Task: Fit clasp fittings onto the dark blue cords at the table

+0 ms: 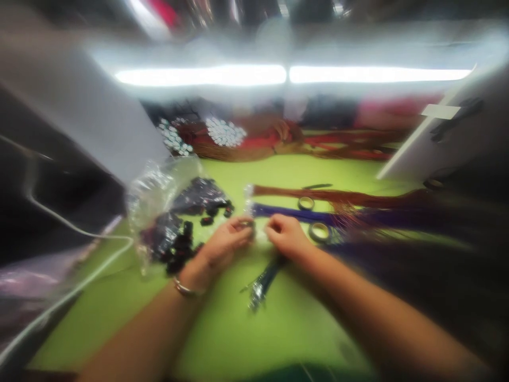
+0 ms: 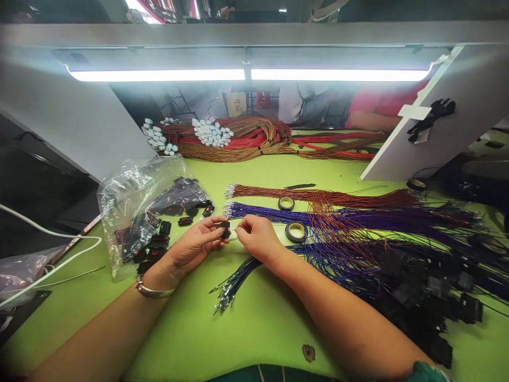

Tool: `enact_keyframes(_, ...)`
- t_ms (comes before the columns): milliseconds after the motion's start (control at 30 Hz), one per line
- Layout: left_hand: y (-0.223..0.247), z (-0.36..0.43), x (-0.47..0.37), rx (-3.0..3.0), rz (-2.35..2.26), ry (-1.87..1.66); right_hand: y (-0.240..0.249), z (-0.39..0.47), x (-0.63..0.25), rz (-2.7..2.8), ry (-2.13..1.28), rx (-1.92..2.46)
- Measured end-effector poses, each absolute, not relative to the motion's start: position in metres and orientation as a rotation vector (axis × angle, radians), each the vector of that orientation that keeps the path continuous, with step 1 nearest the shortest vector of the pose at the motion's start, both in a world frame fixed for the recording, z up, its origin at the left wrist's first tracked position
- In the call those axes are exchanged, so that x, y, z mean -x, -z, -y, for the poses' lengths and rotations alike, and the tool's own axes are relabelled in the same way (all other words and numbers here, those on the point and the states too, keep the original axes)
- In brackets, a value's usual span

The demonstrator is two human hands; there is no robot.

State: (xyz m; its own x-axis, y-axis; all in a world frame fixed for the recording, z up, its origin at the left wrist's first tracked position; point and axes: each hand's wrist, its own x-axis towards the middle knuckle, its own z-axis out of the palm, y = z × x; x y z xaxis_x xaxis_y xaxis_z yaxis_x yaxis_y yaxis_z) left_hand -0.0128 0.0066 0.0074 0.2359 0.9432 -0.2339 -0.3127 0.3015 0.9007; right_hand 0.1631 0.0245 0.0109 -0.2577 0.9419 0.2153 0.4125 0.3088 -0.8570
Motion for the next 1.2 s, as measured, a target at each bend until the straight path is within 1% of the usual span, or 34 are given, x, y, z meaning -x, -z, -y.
enact_keyframes(67,-0.007,-0.005,0.012,-0.886,-0.955,-1.012,-0.008,-0.024,-0.163,1.907,-0.78,1.168)
enact_keyframes(133,-0.007,-0.004,0.012,-0.928,-0.963,-1.001,-0.007,-0.023,-0.163,1.952,-0.754,1.154)
enact_keyframes(467,0.002,-0.008,0.019,-1.078,-0.924,-0.921,-0.005,-0.019,-0.157,1.941,-0.855,1.196)
enact_keyframes(533,-0.006,-0.009,0.028,-1.136,-0.931,-0.855,-0.009,-0.019,-0.157,1.944,-0.95,1.15)
enact_keyframes(600,-0.018,-0.009,0.04,-1.258,-0.93,-0.711,-0.013,-0.022,-0.159,2.005,-1.054,1.093)
enact_keyframes(633,-0.023,-0.009,0.046,-1.328,-0.911,-0.613,-0.014,-0.023,-0.16,2.057,-1.049,1.086)
enact_keyframes(667,-0.028,-0.008,0.05,-1.392,-0.903,-0.499,-0.015,-0.025,-0.161,2.123,-0.983,1.108)
enact_keyframes(733,-0.034,-0.007,0.055,-1.524,-0.888,-0.337,-0.014,-0.028,-0.161,2.273,-0.71,1.206)
enact_keyframes(800,-0.034,-0.006,0.055,-1.624,-0.867,-0.249,-0.008,-0.029,-0.159,2.424,-0.445,1.274)
enact_keyframes(867,-0.032,-0.005,0.052,-1.664,-0.835,-0.227,0.0,-0.028,-0.154,2.547,-0.305,1.31)
enact_keyframes(967,-0.03,-0.004,0.05,-1.622,-0.795,-0.269,0.007,-0.028,-0.148,2.603,-0.235,1.379)
enact_keyframes(1033,-0.03,-0.004,0.048,-1.559,-0.811,-0.356,0.006,-0.031,-0.149,2.51,-0.29,1.399)
enact_keyframes(1200,-0.022,-0.006,0.03,-1.262,-0.913,-0.87,-0.009,-0.039,-0.164,1.924,-0.575,1.298)
